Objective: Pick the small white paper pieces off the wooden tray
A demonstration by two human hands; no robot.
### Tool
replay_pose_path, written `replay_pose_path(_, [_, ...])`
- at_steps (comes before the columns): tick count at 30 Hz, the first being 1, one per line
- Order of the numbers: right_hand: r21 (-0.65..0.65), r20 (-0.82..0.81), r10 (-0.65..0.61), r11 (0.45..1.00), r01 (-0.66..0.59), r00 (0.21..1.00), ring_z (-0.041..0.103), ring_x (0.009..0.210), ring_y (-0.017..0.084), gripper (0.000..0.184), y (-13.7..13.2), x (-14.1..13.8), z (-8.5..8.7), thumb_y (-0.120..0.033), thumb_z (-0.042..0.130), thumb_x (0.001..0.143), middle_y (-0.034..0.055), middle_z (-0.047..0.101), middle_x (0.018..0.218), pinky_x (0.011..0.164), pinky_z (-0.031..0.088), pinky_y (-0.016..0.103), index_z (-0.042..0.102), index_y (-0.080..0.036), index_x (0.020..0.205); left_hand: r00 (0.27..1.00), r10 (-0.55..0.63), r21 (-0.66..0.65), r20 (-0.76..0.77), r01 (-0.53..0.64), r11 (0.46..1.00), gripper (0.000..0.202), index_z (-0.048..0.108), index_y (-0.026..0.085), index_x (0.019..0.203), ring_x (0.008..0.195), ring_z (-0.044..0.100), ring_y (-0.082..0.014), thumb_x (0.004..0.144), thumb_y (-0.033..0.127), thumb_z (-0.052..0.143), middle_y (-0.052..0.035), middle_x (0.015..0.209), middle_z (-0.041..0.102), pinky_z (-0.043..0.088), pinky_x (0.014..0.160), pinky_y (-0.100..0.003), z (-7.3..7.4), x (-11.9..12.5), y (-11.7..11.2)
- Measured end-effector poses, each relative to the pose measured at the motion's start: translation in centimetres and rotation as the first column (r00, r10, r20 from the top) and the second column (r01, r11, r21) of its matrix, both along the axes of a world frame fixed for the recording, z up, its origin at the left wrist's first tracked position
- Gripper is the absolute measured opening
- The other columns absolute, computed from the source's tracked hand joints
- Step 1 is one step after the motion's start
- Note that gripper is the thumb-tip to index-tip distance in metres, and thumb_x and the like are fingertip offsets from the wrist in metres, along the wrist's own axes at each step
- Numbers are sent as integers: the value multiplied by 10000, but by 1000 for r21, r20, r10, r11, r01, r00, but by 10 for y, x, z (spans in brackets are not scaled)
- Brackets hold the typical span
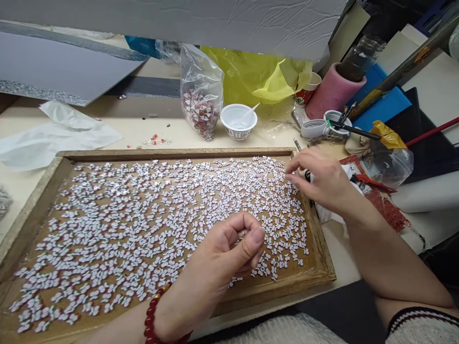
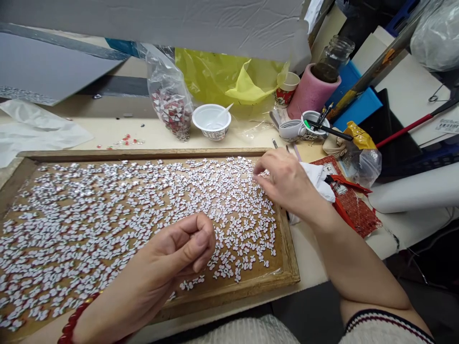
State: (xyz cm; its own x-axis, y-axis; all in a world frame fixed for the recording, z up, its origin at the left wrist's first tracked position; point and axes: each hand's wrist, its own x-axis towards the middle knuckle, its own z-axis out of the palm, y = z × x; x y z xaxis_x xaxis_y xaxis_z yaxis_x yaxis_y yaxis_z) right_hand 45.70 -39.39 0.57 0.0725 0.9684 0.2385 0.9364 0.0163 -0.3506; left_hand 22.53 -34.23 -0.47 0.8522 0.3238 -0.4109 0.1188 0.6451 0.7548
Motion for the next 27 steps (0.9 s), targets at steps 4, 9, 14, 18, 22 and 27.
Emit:
replay_pose_path(4, [44, -459, 383, 911, -409, 802, 564, 750, 119, 61, -9, -34, 10, -223, 608, 854, 21, 639, 775, 704, 478, 279, 602, -165, 869, 999, -26, 52, -24, 27, 998, 258, 510, 187, 742, 545, 369, -77, 890, 378, 599, 56, 582, 497, 265, 495, -208, 0, -2, 0])
replay_pose_path(9, [139, -618, 427, 886, -443, 660, 547, 726, 109, 39, -12, -53, 3, -184, 594, 859, 31, 622, 761, 681, 486, 271, 596, -147, 869, 1000, 4, 50, -16, -3, 999, 264, 514, 192, 725, 551, 363, -84, 873, 383, 619, 59, 581, 496, 287, 514, -206, -1, -4, 1])
replay_pose_path(14, [209, -653, 439, 888, -410, 618, 545, 698, 104, 12, -9, -57, 0, -162, 581, 848, 18, 606, 732, 675, 487, 278, 585, -157, 839, 1000, 15, -1, 0, -15, 1000, 264, 512, 190, 735, 536, 337, -79, 865, 387, 629, 62, 578, 485, 249, 495, -207, -1, -2, 1])
replay_pose_path(18, [252, -505, 343, 936, -244, 792, 547, 702, 121, 58, -5, -37, 4, -138, 551, 838, 9, 599, 723, 659, 473, 292, 563, -186, 806, 999, 30, -46, -14, -31, 998, 282, 561, 180, 811, 510, 273, -77, 910, 442, 531, 50, 603, 489, 182, 479, -228, 1, -1, 0])
replay_pose_path(22, [99, 58, -125, 988, 118, 991, 545, 875, 208, 91, 1, 4, -1, -158, 537, 834, 56, 618, 843, 791, 441, 379, 576, -208, 769, 999, -2, -18, -43, 1, 1000, 290, 569, 169, 812, 515, 267, -80, 942, 407, 466, 37, 619, 495, 178, 489, -243, 3, 0, 0])
replay_pose_path(27, [-77, 341, -178, 973, 216, 923, 517, 941, 256, 77, 5, 26, -17, -182, 541, 816, 86, 609, 967, 806, 430, 396, 607, -199, 780, 997, -37, 4, -65, 37, 999, 259, 552, 167, 803, 513, 281, -79, 934, 380, 484, 41, 608, 485, 185, 483, -241, 4, 1, 1])
